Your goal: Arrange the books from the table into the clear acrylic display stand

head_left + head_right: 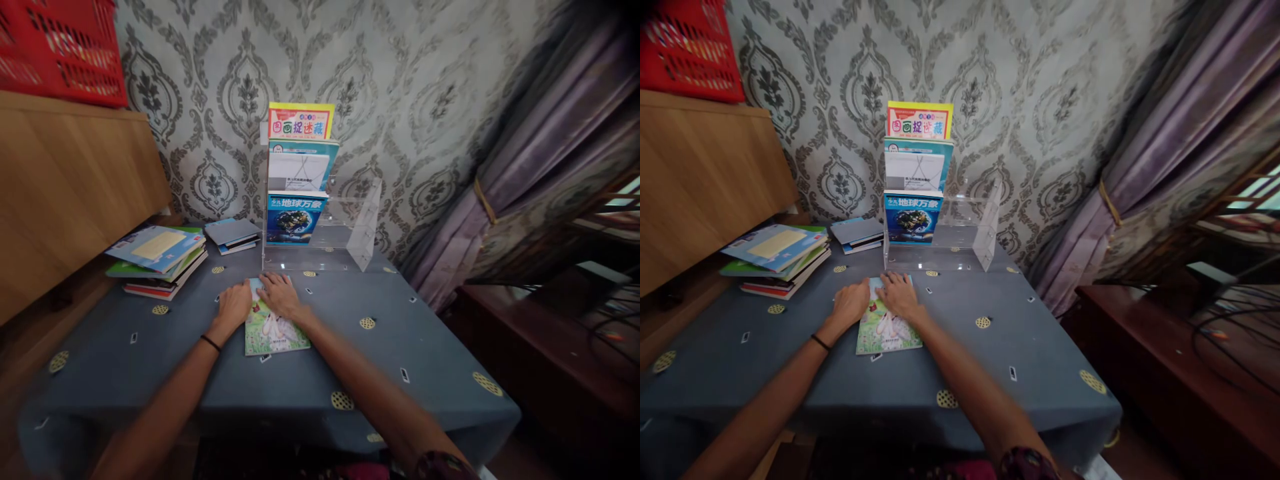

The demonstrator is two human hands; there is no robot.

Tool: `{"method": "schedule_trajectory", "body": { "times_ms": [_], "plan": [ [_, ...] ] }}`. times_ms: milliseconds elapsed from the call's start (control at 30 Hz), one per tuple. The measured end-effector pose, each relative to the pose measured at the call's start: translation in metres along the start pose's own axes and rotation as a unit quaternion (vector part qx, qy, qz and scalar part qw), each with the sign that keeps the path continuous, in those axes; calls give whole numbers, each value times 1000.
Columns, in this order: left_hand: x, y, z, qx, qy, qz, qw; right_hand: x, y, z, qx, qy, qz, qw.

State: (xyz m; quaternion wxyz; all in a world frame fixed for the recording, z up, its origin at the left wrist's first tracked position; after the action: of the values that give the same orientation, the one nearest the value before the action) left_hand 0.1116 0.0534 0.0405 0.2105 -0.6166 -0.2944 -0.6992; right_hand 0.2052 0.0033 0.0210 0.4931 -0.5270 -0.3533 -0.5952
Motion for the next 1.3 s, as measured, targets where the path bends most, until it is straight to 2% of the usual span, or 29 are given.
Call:
{"method": "schedule_trajectory", "body": {
  "times_ms": [200,367,467,567,667,800,900,1067,1167,1300],
  "plan": [
    [-3,1,0,1,9,-12,1000,9,37,-33,-62,-15,6,998],
    [-5,2,0,-3,17,-19,1000,15,24,-67,-68,-13,-13,997],
    [-6,1,2,-6,17,-26,1000,18,-6,-85,-9,-4,-27,1000],
    [-8,-5,7,-10,12,-40,999,19,-49,-92,99,-12,-12,995],
    [-7,-14,14,-15,7,-63,998,20,-87,-87,203,-32,18,979],
    [-1,-22,18,-17,13,-90,996,21,-108,-72,248,-45,56,966],
    [1,-21,17,-7,21,-93,995,18,-108,-80,258,-37,72,963],
    [-1,-15,18,4,28,-91,995,18,-98,-126,292,-39,112,949],
    [-3,-15,20,6,30,-90,996,25,-83,-142,275,-41,158,947],
    [-6,-16,23,8,29,-88,996,34,-55,-143,234,-27,177,956]
  ]
}}
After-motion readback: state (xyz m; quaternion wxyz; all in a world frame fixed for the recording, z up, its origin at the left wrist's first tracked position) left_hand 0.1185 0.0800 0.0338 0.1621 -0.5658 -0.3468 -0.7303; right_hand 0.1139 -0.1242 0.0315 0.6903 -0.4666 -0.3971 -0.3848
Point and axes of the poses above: each hand's wrist, its own z-axis towards the middle knuckle, its own x-axis out of the back of the hand, y = z × x, the point moved 9 cm from there along z, towards the middle knuckle, and after that the axes turned 6 degrees about -z, right-handed, at the moved point
